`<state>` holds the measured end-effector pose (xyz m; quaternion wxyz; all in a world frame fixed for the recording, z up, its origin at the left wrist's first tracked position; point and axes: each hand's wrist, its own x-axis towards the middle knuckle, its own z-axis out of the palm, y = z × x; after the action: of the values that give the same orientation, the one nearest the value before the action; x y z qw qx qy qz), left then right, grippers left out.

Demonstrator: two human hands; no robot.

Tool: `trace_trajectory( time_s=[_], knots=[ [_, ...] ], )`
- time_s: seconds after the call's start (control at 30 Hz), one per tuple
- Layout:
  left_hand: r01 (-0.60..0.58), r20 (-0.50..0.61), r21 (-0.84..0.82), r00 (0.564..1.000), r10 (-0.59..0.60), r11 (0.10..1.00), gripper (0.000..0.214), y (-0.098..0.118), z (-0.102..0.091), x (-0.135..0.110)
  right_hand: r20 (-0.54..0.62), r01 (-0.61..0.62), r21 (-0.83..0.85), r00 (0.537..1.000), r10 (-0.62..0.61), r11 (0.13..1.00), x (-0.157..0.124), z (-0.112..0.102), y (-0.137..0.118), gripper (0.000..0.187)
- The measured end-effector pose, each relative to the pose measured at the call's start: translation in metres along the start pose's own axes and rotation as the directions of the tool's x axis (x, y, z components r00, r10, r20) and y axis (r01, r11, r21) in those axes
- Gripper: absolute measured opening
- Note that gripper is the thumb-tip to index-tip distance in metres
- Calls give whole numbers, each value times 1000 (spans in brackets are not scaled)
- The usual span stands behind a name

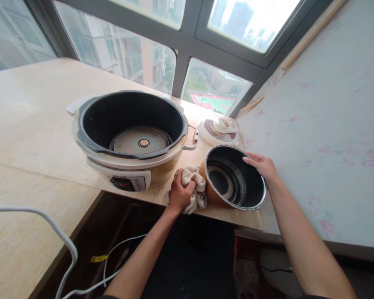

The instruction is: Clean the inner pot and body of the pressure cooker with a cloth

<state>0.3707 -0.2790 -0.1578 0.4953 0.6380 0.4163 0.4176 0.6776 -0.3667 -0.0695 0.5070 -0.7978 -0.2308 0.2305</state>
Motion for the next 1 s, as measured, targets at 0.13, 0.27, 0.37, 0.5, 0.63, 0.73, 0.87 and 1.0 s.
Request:
trace_trajectory(
  time_s=[0.13,0.27,0.37,0.5,0.63,0.73,0.87,1.0],
  knots=[
    [8,-20,9,1000,-8,1000,24,-2,-3,-4,-170,55,27,984,-49,998,-14,-4,7,46],
    [23,-52,25,998,-21,999,28,-6,-4,-6,-230,52,170,973,-12,984,-48,-6,16,48],
    [-1,-60,43,998,4,999,25,-6,-1,-9,-168,38,155,986,-12,987,-78,-1,24,53],
    [-58,-130,79,989,68,995,23,-3,7,-18,-146,41,113,989,-24,993,-98,4,34,78],
    [-85,-135,93,986,97,992,22,-1,10,-28,-124,-8,158,992,28,987,-93,1,36,92],
    [-49,-124,83,991,59,995,22,-2,8,-31,-96,-42,255,993,69,966,-86,-2,32,90],
    [34,-150,-10,988,-35,999,19,1,3,-28,-127,-95,358,980,150,929,-82,-6,33,89],
    [127,-179,-144,972,-152,981,21,5,0,-18,-105,-155,430,970,220,889,-82,-14,43,92]
  ],
)
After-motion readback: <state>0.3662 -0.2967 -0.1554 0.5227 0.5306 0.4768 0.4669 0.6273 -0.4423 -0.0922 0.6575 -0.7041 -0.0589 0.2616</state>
